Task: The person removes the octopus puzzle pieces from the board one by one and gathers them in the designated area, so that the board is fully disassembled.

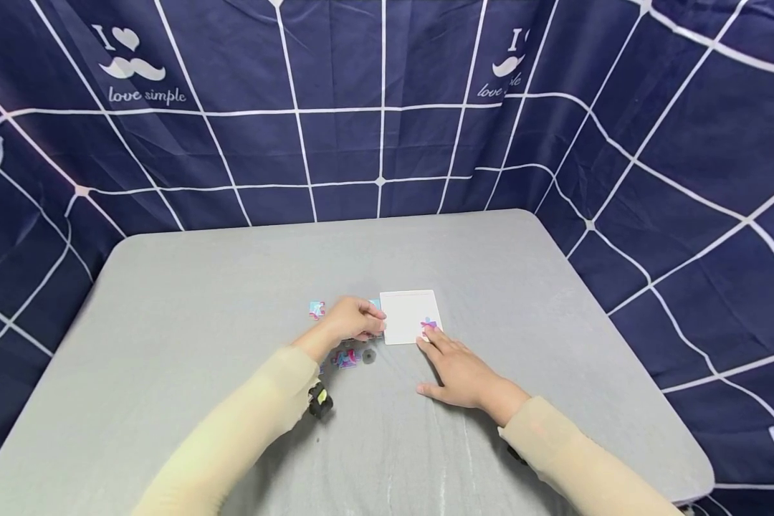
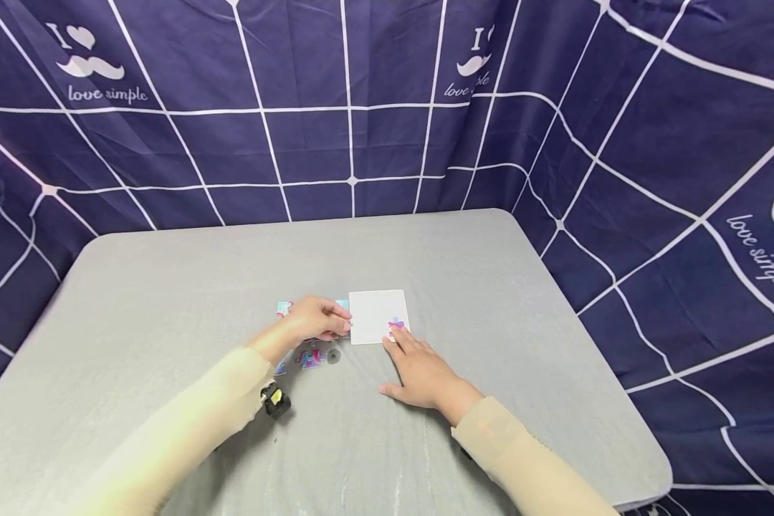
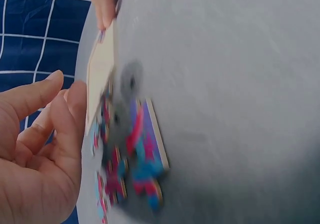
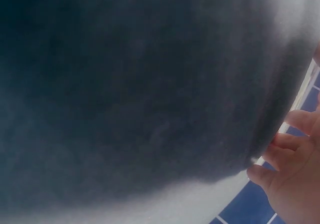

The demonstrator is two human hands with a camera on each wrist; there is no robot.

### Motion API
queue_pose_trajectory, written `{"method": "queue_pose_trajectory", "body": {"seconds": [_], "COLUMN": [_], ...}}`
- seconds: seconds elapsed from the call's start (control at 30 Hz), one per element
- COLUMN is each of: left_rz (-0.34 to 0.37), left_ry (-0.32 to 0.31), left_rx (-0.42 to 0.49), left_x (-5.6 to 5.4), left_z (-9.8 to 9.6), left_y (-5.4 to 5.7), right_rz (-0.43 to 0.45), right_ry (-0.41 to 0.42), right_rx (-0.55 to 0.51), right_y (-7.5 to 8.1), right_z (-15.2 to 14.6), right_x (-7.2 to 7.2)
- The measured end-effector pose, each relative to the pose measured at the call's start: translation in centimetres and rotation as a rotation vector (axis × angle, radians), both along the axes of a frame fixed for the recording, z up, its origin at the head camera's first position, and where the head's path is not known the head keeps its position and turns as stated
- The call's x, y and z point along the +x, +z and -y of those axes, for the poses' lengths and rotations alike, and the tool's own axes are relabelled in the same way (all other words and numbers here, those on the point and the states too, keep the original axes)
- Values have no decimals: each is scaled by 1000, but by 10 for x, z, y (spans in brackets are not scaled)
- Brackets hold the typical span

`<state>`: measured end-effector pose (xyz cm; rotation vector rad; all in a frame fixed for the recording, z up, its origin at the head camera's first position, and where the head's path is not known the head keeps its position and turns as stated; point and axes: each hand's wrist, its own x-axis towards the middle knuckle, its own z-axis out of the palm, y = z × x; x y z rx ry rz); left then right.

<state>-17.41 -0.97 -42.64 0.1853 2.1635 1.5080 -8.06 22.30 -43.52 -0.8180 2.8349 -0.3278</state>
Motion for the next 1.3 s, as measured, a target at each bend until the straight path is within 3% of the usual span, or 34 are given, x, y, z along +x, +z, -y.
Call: {"method": "queue_pose_trajectory", "body": {"seconds": [0.53, 0.83, 1.3], "left_rz": [28, 58, 129], "left_ry": [30, 68, 70], "left_rx": [107, 129, 153], "left_x": [-1, -2, -4], "left_z": [-51, -60, -67], "left_y": [-6, -6, -5], "right_rz": [-37, -72, -103], "right_ry": [-11, -18, -42], "right_rx": [-29, -48, 38], "right_y": [-7, -8, -3], "right_z": [-1, -2, 1], "right_x": [-1, -1, 1]}}
